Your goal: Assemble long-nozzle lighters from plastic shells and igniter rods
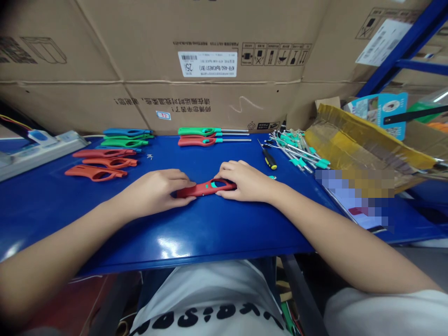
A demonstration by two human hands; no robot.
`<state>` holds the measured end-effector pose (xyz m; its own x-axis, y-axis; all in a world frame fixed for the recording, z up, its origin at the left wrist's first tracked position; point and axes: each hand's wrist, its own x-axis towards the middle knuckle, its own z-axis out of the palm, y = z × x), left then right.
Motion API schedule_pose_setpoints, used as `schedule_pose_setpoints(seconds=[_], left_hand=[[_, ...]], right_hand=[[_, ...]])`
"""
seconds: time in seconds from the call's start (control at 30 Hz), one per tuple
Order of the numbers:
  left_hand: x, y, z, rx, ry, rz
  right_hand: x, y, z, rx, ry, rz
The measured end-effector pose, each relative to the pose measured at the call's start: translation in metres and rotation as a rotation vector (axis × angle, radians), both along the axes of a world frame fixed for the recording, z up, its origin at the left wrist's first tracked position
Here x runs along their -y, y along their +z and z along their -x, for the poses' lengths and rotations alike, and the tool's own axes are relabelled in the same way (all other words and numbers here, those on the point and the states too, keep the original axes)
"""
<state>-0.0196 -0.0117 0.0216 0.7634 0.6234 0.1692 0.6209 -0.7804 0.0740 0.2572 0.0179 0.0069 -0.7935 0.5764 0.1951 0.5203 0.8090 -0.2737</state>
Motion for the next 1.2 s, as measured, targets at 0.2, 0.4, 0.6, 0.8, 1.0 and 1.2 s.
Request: schedule_pose_setpoints(seconds=[0.2,0.4,0.6,0.8,1.0,1.2], left_hand=[[0.006,-0.006,-0.007,-0.063,0.074,-0.118],[0.0,-0.012,-0.004,0.055,0.067,-0.145],[-0.002,-0.017,-0.003,0.085,0.046,-0.169],[-0.006,-0.017,-0.002,0.101,0.071,-0.14],[-0.002,-0.013,-0.005,0.161,0.115,-0.106],[-0.003,-0.015,-0.003,0.076,0.032,-0.156]], right_hand=[[0.002,0.001,0.002,0.167,0.058,-0.265],[0.0,-0.002,-0.001,0.119,0.102,-0.389],[0.0,-0.001,-0.001,0.107,0.023,-0.362],[-0.002,0.004,-0.003,0.024,-0.051,-0.258],[0.002,0.006,-0.002,0.094,-0.191,-0.212],[0.005,0.008,0.001,0.065,-0.048,-0.054]])
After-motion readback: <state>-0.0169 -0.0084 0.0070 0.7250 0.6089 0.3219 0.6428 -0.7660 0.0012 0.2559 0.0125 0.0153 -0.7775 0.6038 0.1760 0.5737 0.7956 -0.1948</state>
